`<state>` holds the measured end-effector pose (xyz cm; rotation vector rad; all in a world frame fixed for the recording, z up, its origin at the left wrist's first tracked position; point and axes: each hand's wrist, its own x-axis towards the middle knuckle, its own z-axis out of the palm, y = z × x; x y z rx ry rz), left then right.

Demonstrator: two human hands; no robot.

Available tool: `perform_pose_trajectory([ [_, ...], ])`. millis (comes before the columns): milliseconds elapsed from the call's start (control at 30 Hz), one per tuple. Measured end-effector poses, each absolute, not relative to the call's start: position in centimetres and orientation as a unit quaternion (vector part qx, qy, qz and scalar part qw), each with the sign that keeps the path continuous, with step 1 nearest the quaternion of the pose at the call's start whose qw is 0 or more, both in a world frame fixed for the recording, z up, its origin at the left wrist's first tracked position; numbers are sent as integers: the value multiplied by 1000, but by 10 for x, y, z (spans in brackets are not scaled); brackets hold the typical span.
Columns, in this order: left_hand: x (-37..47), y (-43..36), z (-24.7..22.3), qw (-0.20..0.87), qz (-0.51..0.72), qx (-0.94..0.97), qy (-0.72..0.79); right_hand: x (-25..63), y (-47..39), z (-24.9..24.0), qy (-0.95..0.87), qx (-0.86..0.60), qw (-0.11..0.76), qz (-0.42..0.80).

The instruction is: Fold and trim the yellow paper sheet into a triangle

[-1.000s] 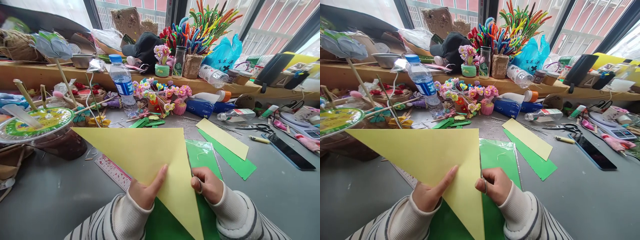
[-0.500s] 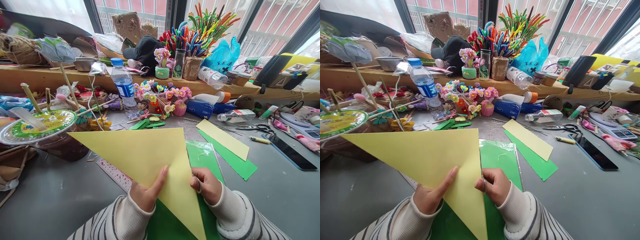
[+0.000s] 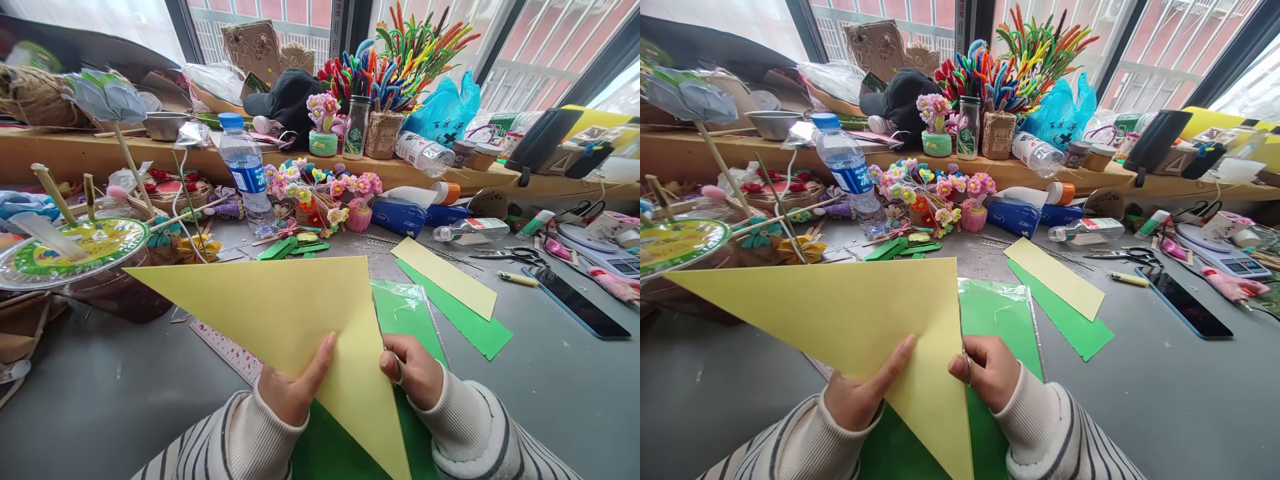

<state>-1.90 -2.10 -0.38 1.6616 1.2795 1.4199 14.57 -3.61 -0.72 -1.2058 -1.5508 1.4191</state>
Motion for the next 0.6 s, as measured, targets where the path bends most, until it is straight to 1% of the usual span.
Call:
perform_pose_trajectory([
  [200,-19,-20,-4,296,537,622,487,145,-35,-8,-588,-457,359,562],
  [400,-19,-21,-4,320,527,616,491,144,-36,-6,-601,-456,357,551],
  [600,-19,-21,-5,338,519,608,497,145,-36,-8,-581,-450,365,571],
])
